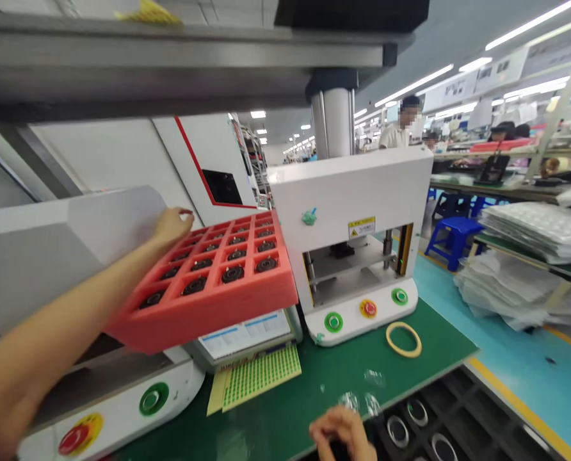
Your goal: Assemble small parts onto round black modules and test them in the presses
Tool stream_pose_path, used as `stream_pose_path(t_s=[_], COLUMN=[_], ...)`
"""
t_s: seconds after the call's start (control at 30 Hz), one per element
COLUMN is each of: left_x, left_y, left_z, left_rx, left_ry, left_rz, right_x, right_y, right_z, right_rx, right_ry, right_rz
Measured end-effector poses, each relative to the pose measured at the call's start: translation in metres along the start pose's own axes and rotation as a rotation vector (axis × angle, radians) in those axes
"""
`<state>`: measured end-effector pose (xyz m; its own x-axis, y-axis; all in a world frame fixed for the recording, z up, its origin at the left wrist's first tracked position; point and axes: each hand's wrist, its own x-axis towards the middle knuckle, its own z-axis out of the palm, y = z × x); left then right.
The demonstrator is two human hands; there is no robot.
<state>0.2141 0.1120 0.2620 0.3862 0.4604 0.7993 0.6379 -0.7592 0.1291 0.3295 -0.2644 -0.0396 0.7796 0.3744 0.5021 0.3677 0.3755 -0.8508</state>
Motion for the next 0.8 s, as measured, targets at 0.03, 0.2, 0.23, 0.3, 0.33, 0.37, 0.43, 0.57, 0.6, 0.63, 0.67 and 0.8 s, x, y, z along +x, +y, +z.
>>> stream_pose_path(t_s=[0.03, 0.2, 0.23, 0.3, 0.33, 0.37, 0.43, 0.57, 0.6, 0.63, 0.67, 0.8], left_x=[-0.009, -0.134, -0.173, -0.253, -0.291, -0.325, -0.379, -0.439, -0.447, -0.454, -0.46, -0.471], left_y=[0.007, 0.062, 0.073, 0.09, 0.095, 0.098, 0.103, 0.125, 0.136, 0.148, 0.162, 0.212], left_z=[-0.007, -0.069, -0.086, -0.118, -0.129, -0.138, -0.147, -0.155, -0.157, -0.16, -0.162, -0.166], left_rx=[0.016, 0.113, 0.139, 0.16, 0.159, 0.138, 0.118, -0.082, -0.177, -0.276, -0.374, -0.689], left_ry=[-0.016, 0.118, 0.23, 0.249, 0.172, 0.069, -0.049, -0.173, -0.178, -0.181, -0.186, -0.128], left_rz=[-0.027, 0.307, 0.556, 0.867, 0.969, 0.977, 0.797, 0.259, 0.177, 0.115, 0.071, -0.013], right_x=[-0.003, 0.003, 0.001, -0.007, -0.013, -0.02, -0.034, -0.062, -0.07, -0.077, -0.084, -0.105], right_y=[-0.013, -0.07, -0.077, -0.089, -0.093, -0.097, -0.103, -0.112, -0.115, -0.118, -0.121, -0.133], right_z=[-0.012, -0.038, -0.039, -0.041, -0.042, -0.044, -0.049, -0.055, -0.055, -0.056, -0.056, -0.059], right_rx=[0.016, 0.235, 0.26, 0.275, 0.272, 0.266, 0.252, 0.259, 0.278, 0.302, 0.322, 0.325], right_ry=[-0.035, -0.13, -0.121, -0.126, -0.135, -0.147, -0.168, -0.244, -0.273, -0.304, -0.335, -0.43], right_rz=[0.081, 0.23, 0.224, 0.205, 0.195, 0.185, 0.16, 0.015, -0.041, -0.096, -0.143, -0.271])
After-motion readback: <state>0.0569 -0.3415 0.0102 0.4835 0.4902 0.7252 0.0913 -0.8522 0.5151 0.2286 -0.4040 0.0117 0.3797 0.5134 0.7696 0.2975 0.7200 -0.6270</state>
